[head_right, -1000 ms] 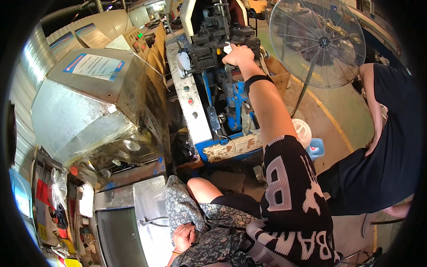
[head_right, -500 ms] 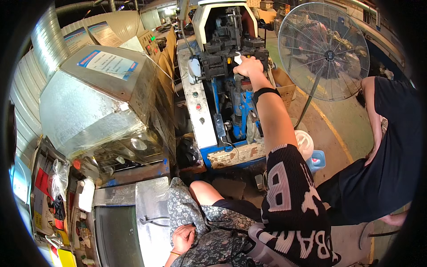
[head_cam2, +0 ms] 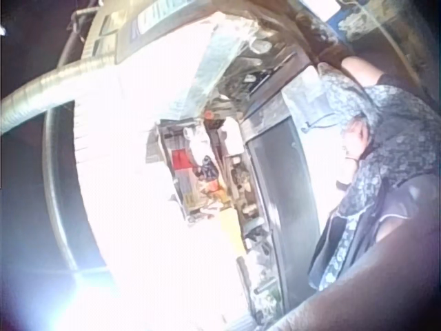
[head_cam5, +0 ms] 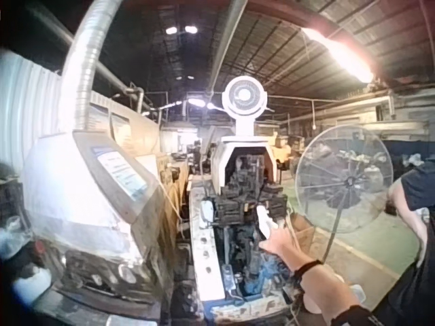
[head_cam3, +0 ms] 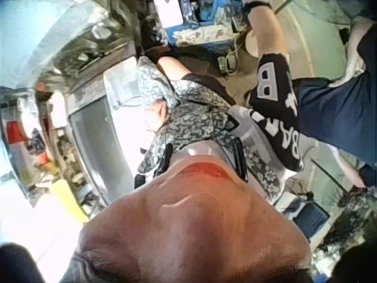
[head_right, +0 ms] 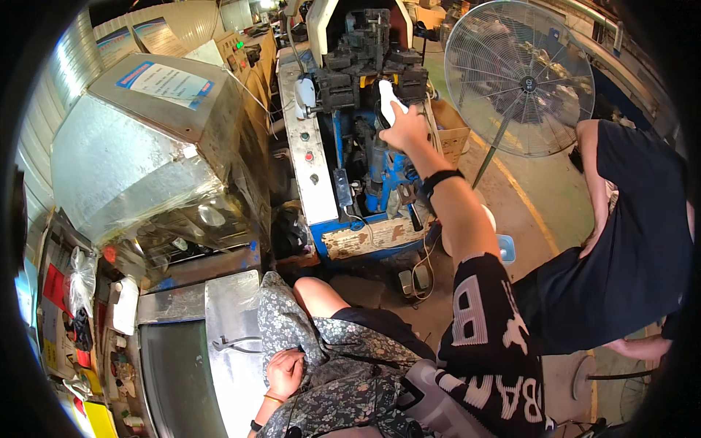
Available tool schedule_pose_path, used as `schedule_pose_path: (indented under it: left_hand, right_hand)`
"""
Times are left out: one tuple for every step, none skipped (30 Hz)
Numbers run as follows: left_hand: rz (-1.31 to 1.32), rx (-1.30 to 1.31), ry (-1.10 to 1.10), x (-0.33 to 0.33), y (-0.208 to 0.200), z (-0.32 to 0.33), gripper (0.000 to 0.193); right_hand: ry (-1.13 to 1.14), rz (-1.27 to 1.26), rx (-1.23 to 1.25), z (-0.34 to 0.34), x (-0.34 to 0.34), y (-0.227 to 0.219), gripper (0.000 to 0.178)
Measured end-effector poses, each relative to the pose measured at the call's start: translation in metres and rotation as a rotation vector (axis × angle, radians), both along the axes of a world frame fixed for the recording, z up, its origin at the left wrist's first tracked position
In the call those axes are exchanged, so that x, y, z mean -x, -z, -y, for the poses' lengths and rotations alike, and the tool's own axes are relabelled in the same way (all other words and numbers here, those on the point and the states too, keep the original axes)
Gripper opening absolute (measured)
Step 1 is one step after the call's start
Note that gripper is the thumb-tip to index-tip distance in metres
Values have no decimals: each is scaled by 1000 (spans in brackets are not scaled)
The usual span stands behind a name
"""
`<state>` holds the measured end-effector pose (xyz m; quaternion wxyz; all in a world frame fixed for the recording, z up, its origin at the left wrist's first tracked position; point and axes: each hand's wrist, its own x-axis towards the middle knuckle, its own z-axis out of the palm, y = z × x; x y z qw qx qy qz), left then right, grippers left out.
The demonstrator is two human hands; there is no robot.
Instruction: Using industrial machinery and hand tools to assemble and finish shoes in a factory setting.
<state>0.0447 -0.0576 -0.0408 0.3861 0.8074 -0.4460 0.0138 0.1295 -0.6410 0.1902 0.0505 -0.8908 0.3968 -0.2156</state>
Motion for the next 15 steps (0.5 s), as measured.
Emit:
schedule_pose_path:
  left_hand:
    - [-2, 8, 3, 2, -1, 0, 9]
    - [-32, 10, 8, 3, -3, 0, 9]
    - [-62, 13, 12, 4, -4, 1, 10]
    - [-106, 37, 20, 4, -4, -1, 12]
    - [-222, 43, 15, 3, -7, -3, 16]
    - [-455, 60, -11, 3, -7, -8, 17]
    - [-689, 93, -48, 4, -8, -8, 19]
    - [-715, 102, -48, -4, -9, -8, 21]
    - [-754, 118, -57, -8, -17, -2, 22]
    - [-605, 187, 25, -14, -39, 8, 24]
    - [-652, 247, 25, -21, -46, 20, 27]
    - [-657, 285, -16, -26, -51, 32, 29]
    - [-606, 306, -42, -34, -71, 50, 33]
    - [-636, 468, -54, -48, -65, 63, 47]
    - [-953, 754, -95, -51, -80, 78, 61]
  right_hand:
    - [-15, 88, 59, -3, 7, 10, 90]
    - [-51, 164, 76, -8, 14, 16, 85]
    - [-56, 162, 86, -10, 23, 19, 85]
    - [-86, 185, 134, -13, 31, 24, 84]
    - [-121, 209, 178, -20, 37, 31, 83]
    - [-189, 249, 268, -29, 49, 43, 82]
    - [-273, 292, 362, -43, 56, 51, 81]
    - [-343, 383, 354, -62, 60, 63, 81]
    - [-426, 461, 338, -88, 70, 70, 82]
    - [-528, 544, 212, -122, 75, 78, 85]
    - [-625, 617, 69, -157, 82, 84, 88]
    - [-719, 669, -14, -194, 92, 87, 89]
    - [-788, 730, -93, -225, 103, 90, 89]
    - [-895, 729, -130, -258, 109, 100, 93]
    - [-987, 724, -165, -286, 117, 113, 96]
